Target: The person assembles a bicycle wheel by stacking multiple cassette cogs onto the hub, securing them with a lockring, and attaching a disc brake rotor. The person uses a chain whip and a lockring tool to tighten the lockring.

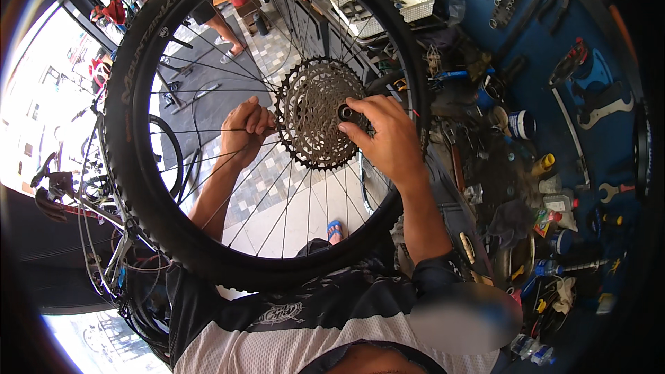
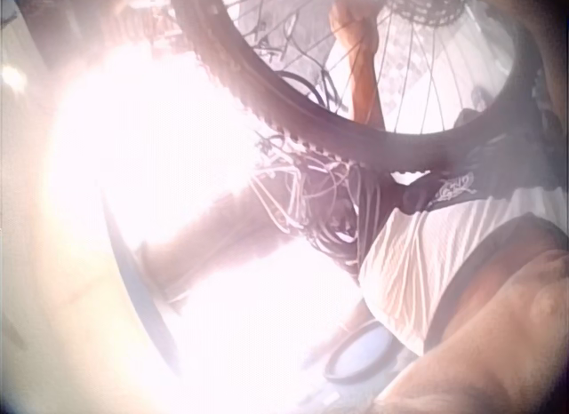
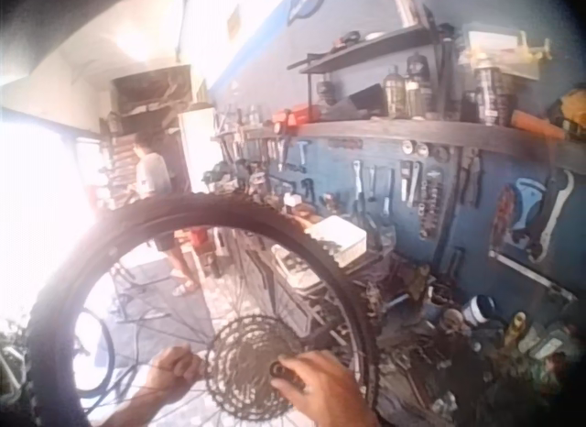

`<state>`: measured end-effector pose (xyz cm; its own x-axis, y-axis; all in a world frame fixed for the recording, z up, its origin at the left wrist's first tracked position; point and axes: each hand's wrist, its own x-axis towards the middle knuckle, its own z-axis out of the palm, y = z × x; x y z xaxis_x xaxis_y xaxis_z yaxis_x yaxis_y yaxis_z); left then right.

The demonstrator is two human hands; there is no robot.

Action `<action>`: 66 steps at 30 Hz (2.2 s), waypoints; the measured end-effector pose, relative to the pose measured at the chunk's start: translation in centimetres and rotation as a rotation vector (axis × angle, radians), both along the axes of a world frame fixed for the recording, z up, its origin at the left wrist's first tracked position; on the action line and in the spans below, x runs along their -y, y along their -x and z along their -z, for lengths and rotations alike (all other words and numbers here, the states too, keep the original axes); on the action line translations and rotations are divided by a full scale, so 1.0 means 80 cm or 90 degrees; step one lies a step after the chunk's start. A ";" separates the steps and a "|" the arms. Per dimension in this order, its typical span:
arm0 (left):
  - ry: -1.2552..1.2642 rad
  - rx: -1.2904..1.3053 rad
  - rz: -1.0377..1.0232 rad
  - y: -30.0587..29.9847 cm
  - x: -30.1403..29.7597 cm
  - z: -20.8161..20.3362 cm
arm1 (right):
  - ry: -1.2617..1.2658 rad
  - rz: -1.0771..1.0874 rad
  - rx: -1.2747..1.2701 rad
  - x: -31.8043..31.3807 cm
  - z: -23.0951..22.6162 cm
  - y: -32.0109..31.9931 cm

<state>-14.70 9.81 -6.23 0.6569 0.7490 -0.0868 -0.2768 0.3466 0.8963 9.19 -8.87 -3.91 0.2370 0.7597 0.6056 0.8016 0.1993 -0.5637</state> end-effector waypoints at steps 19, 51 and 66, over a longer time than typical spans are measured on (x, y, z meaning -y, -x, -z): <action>-0.017 0.010 0.008 -0.003 0.002 -0.003 | 0.001 0.018 -0.035 0.006 0.000 -0.003; -0.001 0.020 -0.020 -0.012 0.010 -0.005 | -0.003 0.045 -0.018 0.007 0.000 -0.005; 0.119 0.115 -0.127 0.010 -0.008 0.015 | 0.211 0.262 -0.179 0.143 0.113 -0.139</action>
<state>-15.49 10.45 -7.41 0.5165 0.8463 -0.1308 -0.5046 0.4242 0.7520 20.29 -20.35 -12.97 0.6688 0.7091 0.2234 0.5866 -0.3187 -0.7446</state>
